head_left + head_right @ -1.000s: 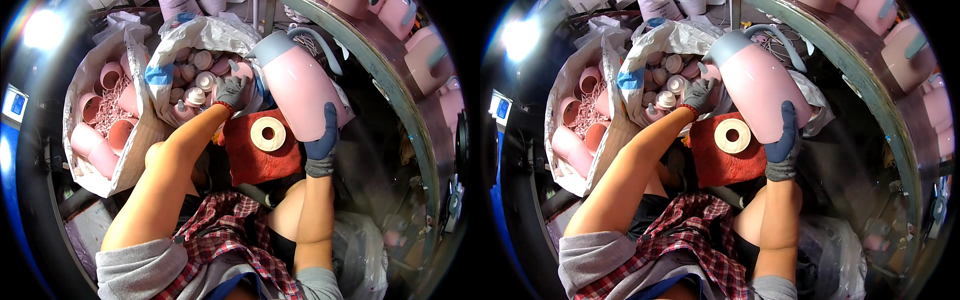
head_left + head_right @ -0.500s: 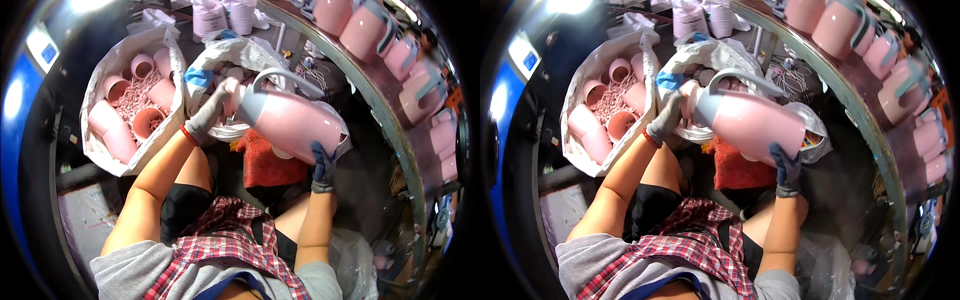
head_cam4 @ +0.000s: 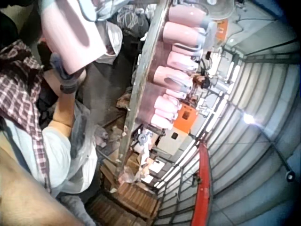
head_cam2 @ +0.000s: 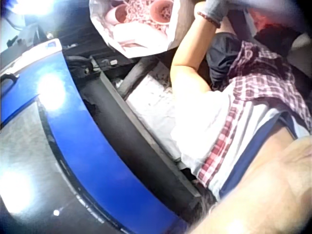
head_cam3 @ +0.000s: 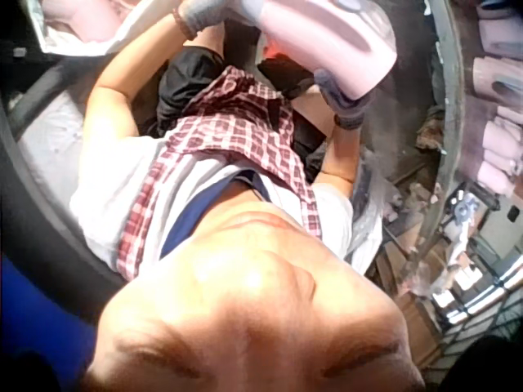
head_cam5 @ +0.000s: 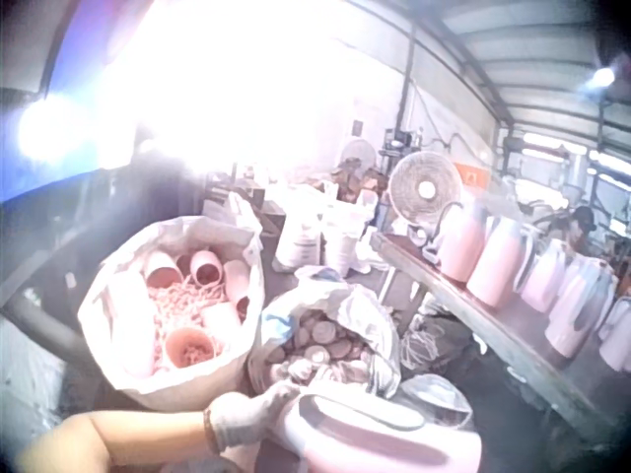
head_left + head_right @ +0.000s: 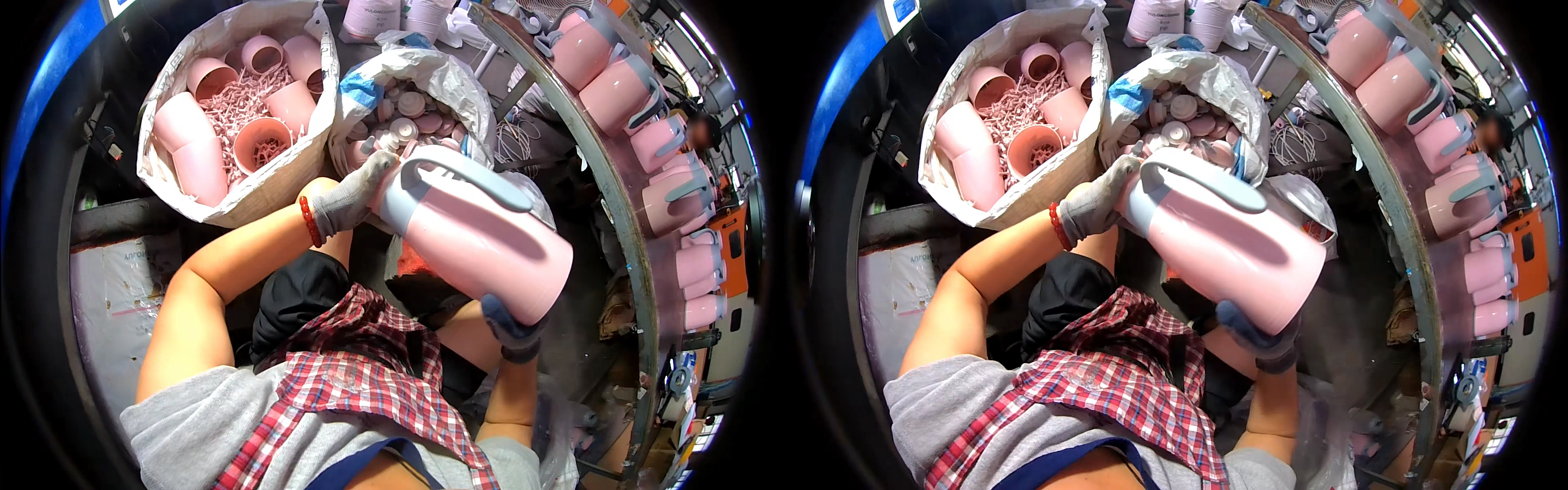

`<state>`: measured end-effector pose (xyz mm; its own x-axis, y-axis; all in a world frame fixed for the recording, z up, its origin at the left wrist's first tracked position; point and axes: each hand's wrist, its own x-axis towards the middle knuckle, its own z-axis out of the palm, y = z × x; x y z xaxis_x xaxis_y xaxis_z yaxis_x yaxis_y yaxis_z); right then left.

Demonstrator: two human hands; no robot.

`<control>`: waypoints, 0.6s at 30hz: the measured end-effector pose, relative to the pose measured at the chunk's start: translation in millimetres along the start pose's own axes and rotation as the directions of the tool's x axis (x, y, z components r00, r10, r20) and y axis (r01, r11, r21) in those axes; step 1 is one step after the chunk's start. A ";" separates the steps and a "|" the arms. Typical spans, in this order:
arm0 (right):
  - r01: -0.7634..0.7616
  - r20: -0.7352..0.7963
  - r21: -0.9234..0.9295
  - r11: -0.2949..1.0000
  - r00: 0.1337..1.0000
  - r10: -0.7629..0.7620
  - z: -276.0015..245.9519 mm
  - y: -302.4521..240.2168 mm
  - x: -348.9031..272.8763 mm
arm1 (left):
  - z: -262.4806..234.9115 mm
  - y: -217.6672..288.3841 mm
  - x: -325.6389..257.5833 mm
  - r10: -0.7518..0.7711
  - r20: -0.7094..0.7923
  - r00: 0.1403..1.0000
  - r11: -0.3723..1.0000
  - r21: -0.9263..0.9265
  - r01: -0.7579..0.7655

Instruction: The person assembles pink plastic jugs by hand, fitting the gray top handles onto the pink bodies, inserting internal components, and placing the assembled units on a workspace.

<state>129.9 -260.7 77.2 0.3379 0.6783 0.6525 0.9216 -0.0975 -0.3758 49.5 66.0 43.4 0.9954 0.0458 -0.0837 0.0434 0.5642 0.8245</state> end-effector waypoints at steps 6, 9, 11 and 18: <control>0.242 0.394 -0.063 0.968 0.897 -0.198 1.6 -23.5 -0.2 | -52.9 -7.4 -15.9 0.127 0.165 0.978 0.659 0.723 -0.207; 0.101 0.518 0.081 0.992 0.846 -0.129 -0.8 -19.4 0.3 | -52.4 -8.1 -14.9 0.294 0.176 0.939 0.673 0.659 -0.334; -0.262 0.328 0.218 0.940 0.927 0.182 -0.5 -6.0 -9.8 | -23.8 5.1 -18.0 0.512 0.186 0.839 0.580 0.645 -0.497; -0.079 -0.275 -0.460 0.884 0.960 -0.058 37.7 61.3 12.3 | 42.0 44.0 -33.8 0.853 0.226 0.470 0.102 0.812 -0.575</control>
<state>183.3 -230.8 37.4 0.3233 0.4560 0.8292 0.8764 -0.4748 -0.0805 21.3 54.7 106.1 0.5245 0.3163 0.7904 -0.4993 -0.6377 0.5865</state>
